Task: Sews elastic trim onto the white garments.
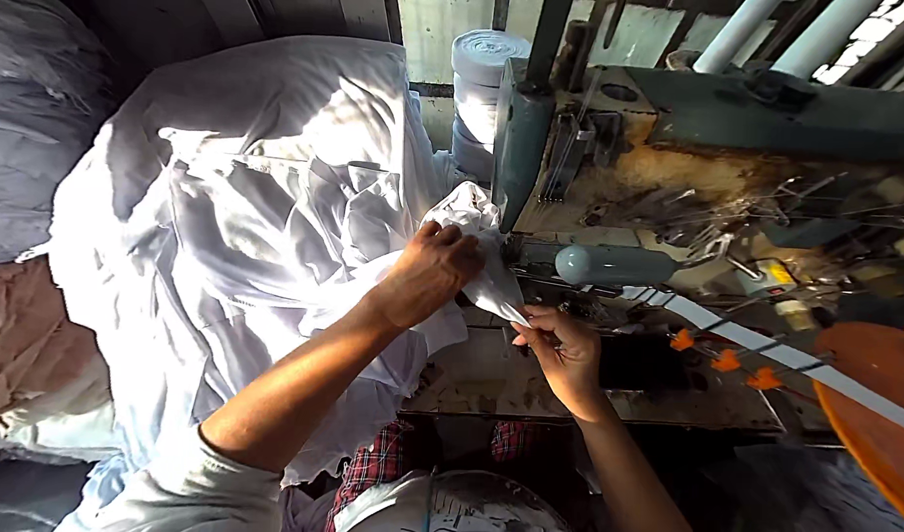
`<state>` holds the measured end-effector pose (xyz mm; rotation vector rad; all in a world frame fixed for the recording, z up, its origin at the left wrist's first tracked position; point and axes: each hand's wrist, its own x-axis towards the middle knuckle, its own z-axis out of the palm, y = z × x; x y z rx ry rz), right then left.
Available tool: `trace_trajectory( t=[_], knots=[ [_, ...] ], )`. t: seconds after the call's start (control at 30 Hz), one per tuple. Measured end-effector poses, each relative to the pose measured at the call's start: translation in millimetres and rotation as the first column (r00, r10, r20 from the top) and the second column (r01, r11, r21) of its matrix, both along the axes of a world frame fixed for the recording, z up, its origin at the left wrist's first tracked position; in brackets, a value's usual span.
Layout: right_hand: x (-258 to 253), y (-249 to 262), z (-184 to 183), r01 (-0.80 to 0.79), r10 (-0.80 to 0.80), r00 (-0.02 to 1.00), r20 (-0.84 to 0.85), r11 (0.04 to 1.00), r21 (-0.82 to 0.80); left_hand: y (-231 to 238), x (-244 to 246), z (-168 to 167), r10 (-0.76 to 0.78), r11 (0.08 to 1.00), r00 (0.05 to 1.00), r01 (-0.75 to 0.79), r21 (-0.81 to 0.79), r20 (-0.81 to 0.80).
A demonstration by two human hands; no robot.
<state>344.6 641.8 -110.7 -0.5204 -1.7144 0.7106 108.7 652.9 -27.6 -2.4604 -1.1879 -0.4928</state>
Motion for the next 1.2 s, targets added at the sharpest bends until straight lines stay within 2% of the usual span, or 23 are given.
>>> trace_trajectory(
  t=[0.17, 0.33, 0.4, 0.53, 0.63, 0.7, 0.77, 0.9, 0.97, 1.03, 1.07, 1.13, 1.2],
  knots=[
    [-8.5, 18.6, 2.0, 0.053, -0.052, 0.997, 0.065, 0.998, -0.017, 26.4, -10.6, -1.3, 0.002, 0.995, 1.000, -0.001, 0.095, -0.016],
    [-8.4, 15.8, 8.0, 0.253, -0.341, 0.890, 0.302, 0.922, 0.294, 20.1, -15.4, -9.3, -0.040, 0.971, 0.999, 0.034, 0.237, 0.020],
    [-7.9, 15.5, 9.5, 0.264, -0.369, 0.865, 0.339, 0.911, 0.318, 18.7, -16.3, -11.4, -0.027, 0.965, 0.999, 0.018, 0.261, 0.031],
    [-5.4, 9.0, 9.7, 0.278, -0.414, 0.831, 0.371, 0.887, 0.368, 25.9, -23.5, -14.3, 0.053, 0.974, 0.996, -0.068, 0.218, 0.074],
    [3.7, -6.4, 6.4, 0.303, -0.441, 0.840, 0.316, 0.864, 0.402, 25.1, -31.5, -18.7, 0.186, 0.976, 0.973, -0.199, 0.088, 0.140],
    [16.3, -19.8, 12.5, 0.361, -0.509, 0.832, 0.220, 0.798, 0.482, 18.6, -36.7, -24.4, 0.291, 0.957, 0.929, -0.287, -0.052, 0.230],
    [33.8, -30.7, 36.0, 0.429, -0.588, 0.802, 0.106, 0.690, 0.583, 12.5, -42.0, -32.0, 0.367, 0.930, 0.881, -0.333, -0.158, 0.300],
    [50.9, -32.1, 102.3, 0.463, -0.696, 0.718, -0.011, 0.467, 0.753, -0.6, -43.0, -51.5, 0.331, 0.944, 0.872, -0.310, -0.117, 0.362],
    [45.9, -22.3, 127.1, 0.400, -0.719, 0.694, 0.038, 0.429, 0.810, -5.4, -41.3, -55.1, 0.315, 0.949, 0.870, -0.295, -0.110, 0.380],
    [38.7, -12.5, 145.1, 0.290, -0.728, 0.667, 0.162, 0.453, 0.843, -8.6, -41.8, -58.5, 0.304, 0.952, 0.870, -0.285, -0.107, 0.388],
    [36.6, -7.7, 151.2, 0.231, -0.703, 0.668, 0.243, 0.506, 0.831, -9.0, -42.3, -60.8, 0.295, 0.955, 0.872, -0.282, -0.092, 0.390],
    [36.8, 2.5, 159.8, 0.114, -0.563, 0.718, 0.410, 0.676, 0.728, -8.6, -42.4, -62.8, 0.290, 0.956, 0.868, -0.279, -0.088, 0.402],
    [41.0, 11.7, 165.9, 0.008, -0.361, 0.772, 0.523, 0.829, 0.560, -9.1, -41.9, -62.3, 0.299, 0.954, 0.860, -0.278, -0.112, 0.413]
  ],
)
